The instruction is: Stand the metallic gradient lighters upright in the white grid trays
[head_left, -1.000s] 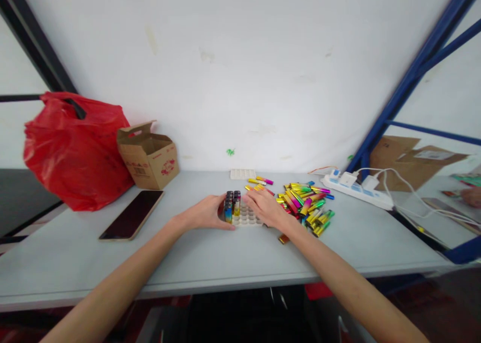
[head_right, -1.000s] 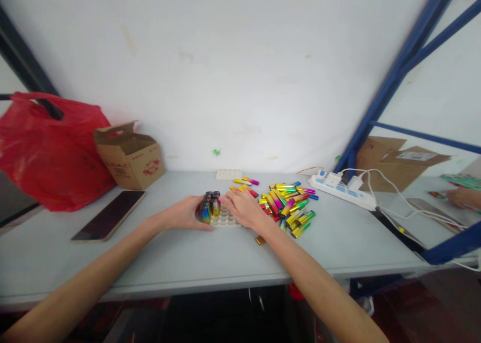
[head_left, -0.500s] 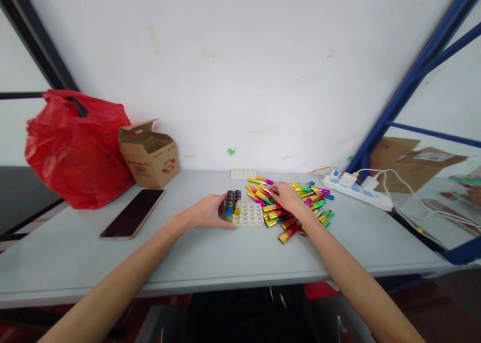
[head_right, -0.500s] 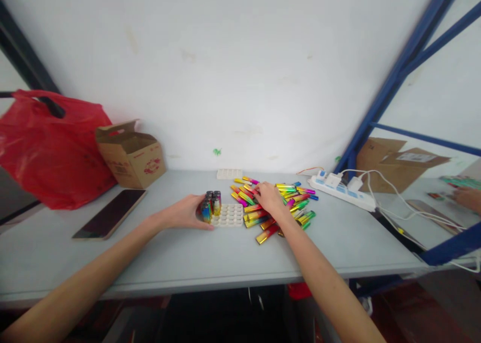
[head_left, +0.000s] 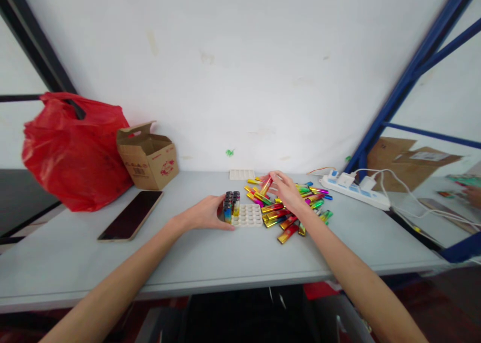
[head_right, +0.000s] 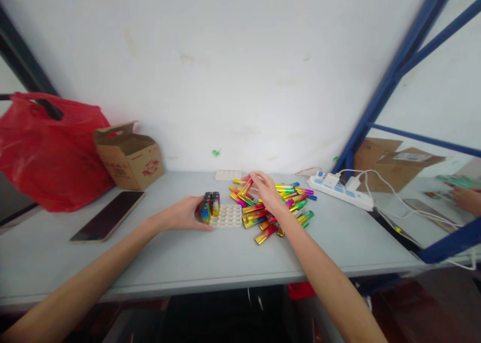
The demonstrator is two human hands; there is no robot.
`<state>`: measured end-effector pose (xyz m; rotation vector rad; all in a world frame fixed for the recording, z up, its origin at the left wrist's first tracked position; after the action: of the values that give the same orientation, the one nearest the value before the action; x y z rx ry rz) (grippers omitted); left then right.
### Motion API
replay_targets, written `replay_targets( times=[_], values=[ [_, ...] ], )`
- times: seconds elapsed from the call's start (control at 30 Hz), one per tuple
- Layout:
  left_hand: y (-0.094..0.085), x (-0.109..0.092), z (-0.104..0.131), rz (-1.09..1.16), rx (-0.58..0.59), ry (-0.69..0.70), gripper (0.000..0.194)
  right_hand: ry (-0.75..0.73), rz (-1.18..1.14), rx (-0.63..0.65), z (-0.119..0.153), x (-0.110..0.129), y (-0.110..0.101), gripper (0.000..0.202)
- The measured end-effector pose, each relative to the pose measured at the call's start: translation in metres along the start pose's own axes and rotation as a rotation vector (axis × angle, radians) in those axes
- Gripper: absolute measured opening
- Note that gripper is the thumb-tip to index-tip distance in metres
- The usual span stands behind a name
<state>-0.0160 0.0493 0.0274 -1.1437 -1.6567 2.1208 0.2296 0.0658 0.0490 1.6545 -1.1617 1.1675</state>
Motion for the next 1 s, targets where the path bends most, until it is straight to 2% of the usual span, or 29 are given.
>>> replay_targets(
  times=[0.1,0.23,0.47,0.57,0.67,0.8,0.93,1.0],
  values=[
    [0.001,0.0,0.0,0.005,0.007,0.007,0.067,0.033,-0.083,0.089,0.005,0.002,0.019,0.048],
    [0.001,-0.001,0.0,-0.008,0.014,0.01,0.067,0.04,-0.004,0.163,0.007,-0.003,0.034,0.043],
    [0.0,-0.004,0.001,-0.017,0.022,0.01,0.067,0.089,0.099,0.166,0.001,-0.022,0.036,0.052],
    [0.001,-0.003,0.001,-0.019,0.028,0.008,0.068,0.054,0.152,0.205,-0.001,-0.022,0.038,0.047],
    [0.002,-0.002,0.0,-0.014,0.029,0.022,0.069,0.079,0.188,0.248,0.0,-0.026,0.042,0.05],
    [0.002,-0.003,0.0,-0.01,0.027,0.023,0.069,0.127,0.229,0.157,0.002,-0.029,0.039,0.049],
    [0.0,-0.006,0.001,-0.008,0.032,0.014,0.067,-0.031,0.514,0.081,0.005,-0.009,0.04,0.05],
    [0.0,-0.006,0.002,-0.009,0.035,0.01,0.067,-0.063,0.634,0.06,0.007,-0.003,0.042,0.052]
  ],
)
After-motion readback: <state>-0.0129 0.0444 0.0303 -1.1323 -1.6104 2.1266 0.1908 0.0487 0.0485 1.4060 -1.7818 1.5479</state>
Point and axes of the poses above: each hand's wrist, its own z-axis away from the middle knuckle, its own y-axis out of the palm, x = y × z, the point moved 8 cm from there along -z, towards the middle knuckle, and after that the axes turned 11 degrees about x, right-handed, at the moved point
